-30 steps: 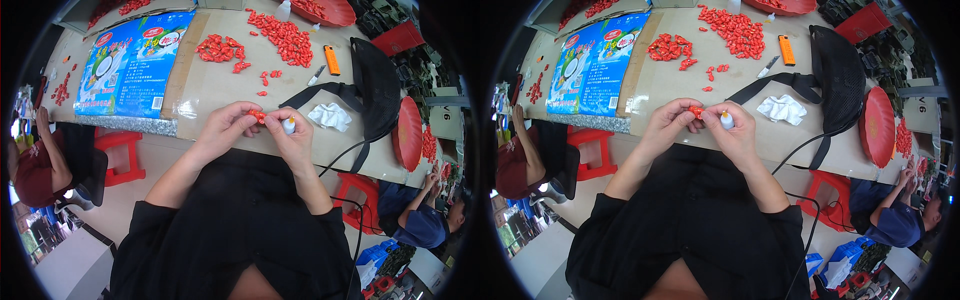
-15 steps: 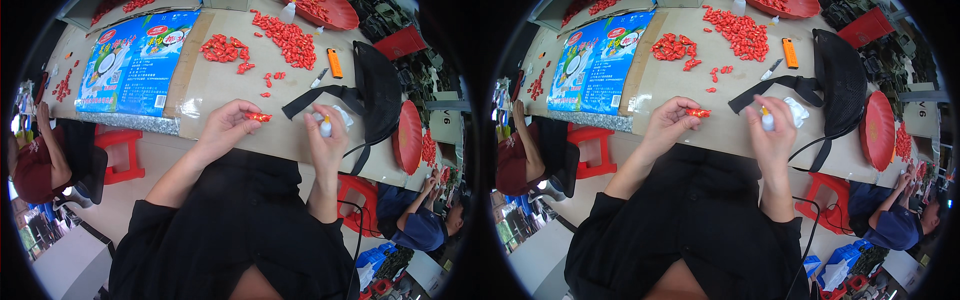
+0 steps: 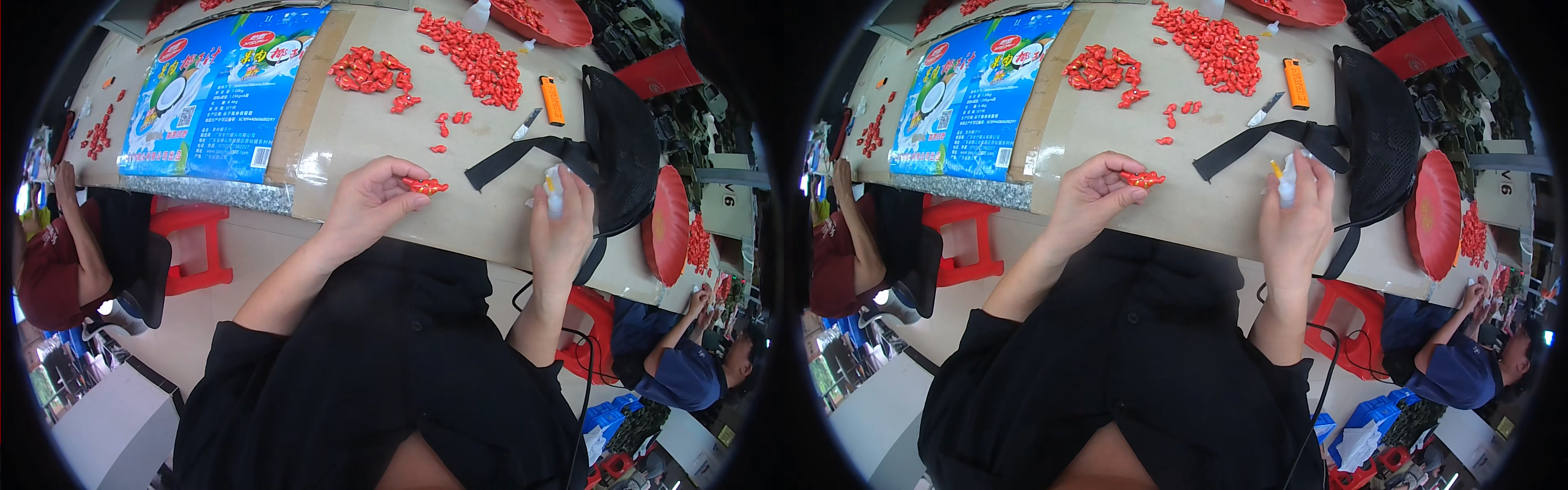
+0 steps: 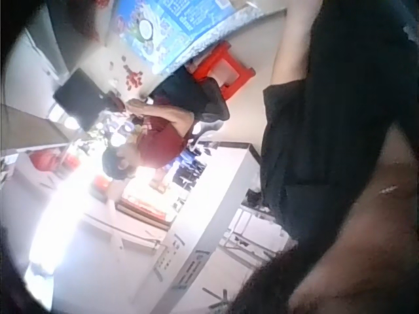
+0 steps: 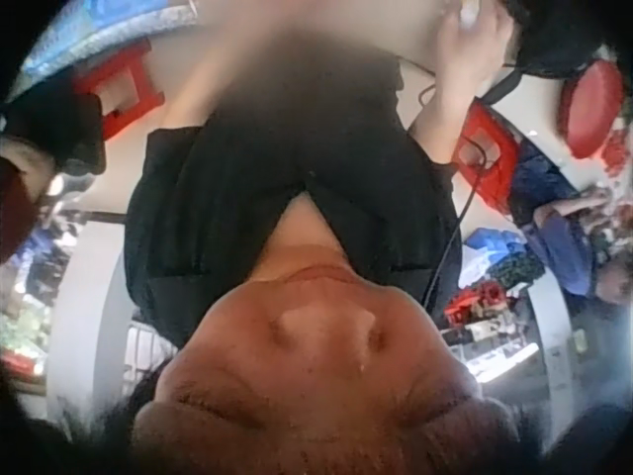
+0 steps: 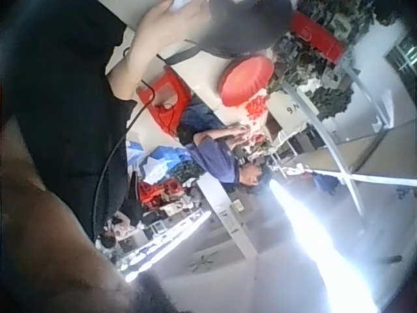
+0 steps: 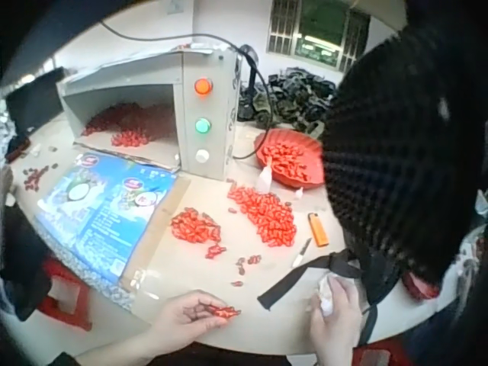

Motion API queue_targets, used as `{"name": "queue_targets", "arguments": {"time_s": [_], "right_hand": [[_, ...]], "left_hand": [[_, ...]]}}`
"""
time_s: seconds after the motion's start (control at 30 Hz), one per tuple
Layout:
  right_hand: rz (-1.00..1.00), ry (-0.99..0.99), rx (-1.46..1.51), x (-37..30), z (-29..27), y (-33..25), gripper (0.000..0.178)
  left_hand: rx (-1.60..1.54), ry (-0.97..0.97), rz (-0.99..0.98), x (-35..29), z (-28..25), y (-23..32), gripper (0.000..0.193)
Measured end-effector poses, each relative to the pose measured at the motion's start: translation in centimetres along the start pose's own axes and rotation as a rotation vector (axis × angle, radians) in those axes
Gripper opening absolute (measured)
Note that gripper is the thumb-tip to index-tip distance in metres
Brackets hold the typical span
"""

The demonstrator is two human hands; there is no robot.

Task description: The person applies glue from a bottle onto small plastic parts and joins the parts together by hand.

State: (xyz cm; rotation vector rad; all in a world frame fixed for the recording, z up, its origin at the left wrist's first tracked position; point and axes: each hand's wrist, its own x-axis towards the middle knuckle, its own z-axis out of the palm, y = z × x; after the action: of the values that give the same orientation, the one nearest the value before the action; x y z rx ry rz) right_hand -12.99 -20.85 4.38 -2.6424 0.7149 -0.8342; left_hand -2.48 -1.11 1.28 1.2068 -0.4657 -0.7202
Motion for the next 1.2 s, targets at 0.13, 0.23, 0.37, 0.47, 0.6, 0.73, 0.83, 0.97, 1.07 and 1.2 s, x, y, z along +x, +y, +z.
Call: {"name": "queue_targets", "arguments": {"time_s": [0.13,0.23,0.37,0.47,0.6,0.73,0.83,0.97,1.07,1.2], "right_hand": [[0.089,-0.124,-0.162,0.3,0.2,0.6,0.023],[0.043,-0.218,0.038,-0.3,0.2,0.6,0.02],[0.351,-0.601,0.811,-1.6,-0.2,-3.3,0.014],[0.489,-0.588,1.21,-2.2,0.9,-6.3,0.011],[0.46,-0.448,1.038,-2.1,2.5,-7.0,0.011],[0.422,-0.434,0.959,-2.3,2.9,-6.8,0.009],[0.411,-0.435,0.975,-2.6,2.9,-6.5,0.008],[0.296,-0.415,0.894,-2.9,2.4,-5.9,0.009],[0.414,-0.404,0.841,-2.2,1.1,-4.6,0.01],[0.201,-0.192,0.371,-0.3,-0.7,0.3,0.02]], "left_hand": [[0.013,0.013,0.04,0.1,0.1,-0.2,0.02],[-0.006,0.022,0.097,0.2,0.2,-0.3,0.02],[-0.005,0.029,0.087,0.2,0.2,-0.4,0.02],[0.008,0.05,0.081,-0.2,0.3,-0.5,0.019],[0.115,0.063,0.044,-0.2,0.3,-0.3,0.016],[0.219,0.032,0.059,-0.2,0.0,-0.2,0.019],[0.264,0.024,0.08,-0.2,-0.2,-0.3,0.019],[-0.078,0.027,-0.029,0.3,-0.6,-0.2,0.016],[-0.113,0.047,-0.043,0.4,-0.7,0.1,0.015],[-0.094,0.066,-0.024,0.3,-0.5,0.6,0.017]]}}
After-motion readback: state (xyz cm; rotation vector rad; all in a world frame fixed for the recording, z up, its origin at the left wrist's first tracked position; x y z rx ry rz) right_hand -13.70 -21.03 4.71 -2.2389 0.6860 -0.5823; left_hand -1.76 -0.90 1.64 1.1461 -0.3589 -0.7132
